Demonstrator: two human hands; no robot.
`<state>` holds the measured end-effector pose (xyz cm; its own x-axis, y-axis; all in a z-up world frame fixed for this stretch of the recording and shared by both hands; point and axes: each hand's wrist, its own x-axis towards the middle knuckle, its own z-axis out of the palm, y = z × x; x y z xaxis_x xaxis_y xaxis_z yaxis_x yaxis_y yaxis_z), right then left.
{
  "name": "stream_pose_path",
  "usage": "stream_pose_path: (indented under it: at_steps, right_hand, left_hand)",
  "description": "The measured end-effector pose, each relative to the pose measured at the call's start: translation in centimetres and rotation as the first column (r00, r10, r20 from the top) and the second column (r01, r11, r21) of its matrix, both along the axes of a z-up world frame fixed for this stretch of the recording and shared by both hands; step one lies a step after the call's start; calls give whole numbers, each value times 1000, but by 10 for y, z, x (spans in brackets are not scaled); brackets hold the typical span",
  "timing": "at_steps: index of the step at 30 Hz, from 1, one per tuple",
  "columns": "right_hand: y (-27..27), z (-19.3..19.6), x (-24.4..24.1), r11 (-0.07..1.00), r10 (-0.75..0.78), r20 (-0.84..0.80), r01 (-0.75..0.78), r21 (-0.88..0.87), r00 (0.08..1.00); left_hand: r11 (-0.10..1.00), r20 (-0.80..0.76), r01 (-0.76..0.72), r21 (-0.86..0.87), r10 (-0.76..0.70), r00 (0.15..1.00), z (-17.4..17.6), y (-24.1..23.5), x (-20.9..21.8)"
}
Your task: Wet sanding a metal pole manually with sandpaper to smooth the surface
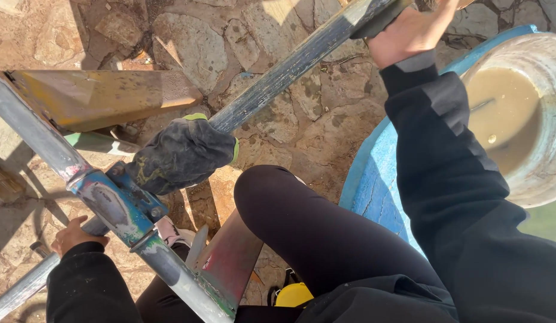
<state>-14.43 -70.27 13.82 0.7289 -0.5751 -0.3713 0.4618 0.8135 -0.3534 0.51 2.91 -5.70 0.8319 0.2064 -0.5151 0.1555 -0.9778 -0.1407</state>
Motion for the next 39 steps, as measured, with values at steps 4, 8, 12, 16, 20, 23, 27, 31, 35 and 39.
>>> stream_pose_path:
  at_steps: [4, 8, 12, 16, 20, 23, 27, 31, 35, 39]
  right_hand:
    - [18, 11, 2, 993, 110, -171, -117, -32, 979]
    - [-4, -24, 18, 918, -168, -244, 61, -392, 955]
    - [95, -54, 41, 812, -301, -540, -86, -577, 786]
    - [62, -100, 40, 488, -527, -507, -246, -838, 682]
    - [20, -115, 48, 381, -613, -423, -220, -898, 667]
    - [117, -111, 11, 153, -496, -575, -586, -796, 651]
    - [50, -137, 25, 84, -589, -506, -576, -813, 630]
    - [22, -146, 35, 126, -690, -431, -490, -862, 582]
    - [106, -144, -5, -93, -517, -515, -643, -761, 684]
    - [24, -159, 18, 75, -691, -498, -634, -770, 523]
  left_hand:
    - [996, -19, -48, 72, 50, 999, 1, -7, 2]
    - [999, 16, 26, 27, -26, 1000, -7, 3, 5]
    - [993, -52, 11, 120, -5, 999, -10, 0, 6]
    - [993, -16, 33, 113, -31, 999, -12, 6, 4]
    - [977, -82, 119, 179, -105, 991, -6, 5, 3]
    - [989, -62, 39, 143, -30, 998, -3, 3, 5]
    - [991, -36, -52, 124, 57, 998, 10, -2, -5]
    - [993, -10, -60, 99, 62, 998, 13, -7, 6]
    - [986, -28, -12, 169, 17, 999, 10, 2, 5]
    - [987, -14, -78, 138, 81, 997, 9, 9, -1]
